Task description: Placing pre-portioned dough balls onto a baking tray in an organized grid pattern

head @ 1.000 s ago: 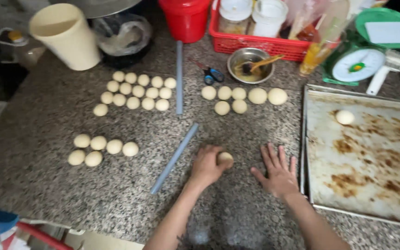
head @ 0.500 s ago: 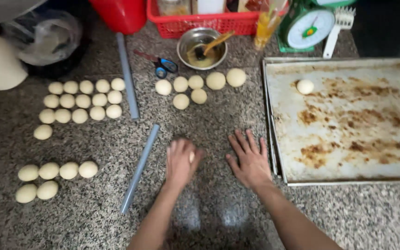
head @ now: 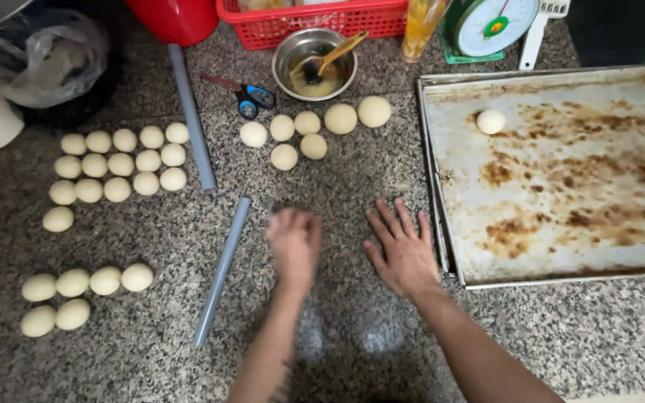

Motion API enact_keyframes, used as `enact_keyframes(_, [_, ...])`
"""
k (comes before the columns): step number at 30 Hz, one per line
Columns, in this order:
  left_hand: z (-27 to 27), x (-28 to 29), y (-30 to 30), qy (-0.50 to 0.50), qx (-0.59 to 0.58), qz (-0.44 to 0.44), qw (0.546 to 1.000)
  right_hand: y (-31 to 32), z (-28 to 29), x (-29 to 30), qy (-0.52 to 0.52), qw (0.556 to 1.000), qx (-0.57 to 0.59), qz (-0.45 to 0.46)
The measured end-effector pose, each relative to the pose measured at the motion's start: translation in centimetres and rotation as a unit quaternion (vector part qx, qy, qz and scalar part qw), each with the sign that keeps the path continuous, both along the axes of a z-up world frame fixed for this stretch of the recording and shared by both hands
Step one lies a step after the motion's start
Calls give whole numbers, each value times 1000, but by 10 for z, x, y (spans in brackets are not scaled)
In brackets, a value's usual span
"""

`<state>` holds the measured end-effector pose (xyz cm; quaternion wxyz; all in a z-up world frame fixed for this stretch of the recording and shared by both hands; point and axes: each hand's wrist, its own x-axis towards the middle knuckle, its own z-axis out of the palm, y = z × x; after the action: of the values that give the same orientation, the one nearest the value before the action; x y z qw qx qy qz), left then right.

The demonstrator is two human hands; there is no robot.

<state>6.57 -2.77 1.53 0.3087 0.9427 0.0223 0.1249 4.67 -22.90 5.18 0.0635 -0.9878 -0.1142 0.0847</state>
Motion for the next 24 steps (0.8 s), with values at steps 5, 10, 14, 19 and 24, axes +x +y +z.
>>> enact_keyframes(5, [6,-50,-6,19,-9,-103,994,0,0,-1,-6,1000,9,-5])
enact_keyframes(10, [-38,-21,24,-37,43,-74,996,0,-2,-2,7,1000,-1,-6])
enact_keyframes(14, [8,-36,-10,-39,-28,-29,998,1,-1,-4,7,1000,5,-10])
enact_keyframes(19, [-10,-57,14,-43,-7,-142,989,0,-3,1,0,1000,5,-3])
enact_keyframes(24, [2,-14,9,-93,7,-10,996,-1,-5,-1,-20,1000,12,-4])
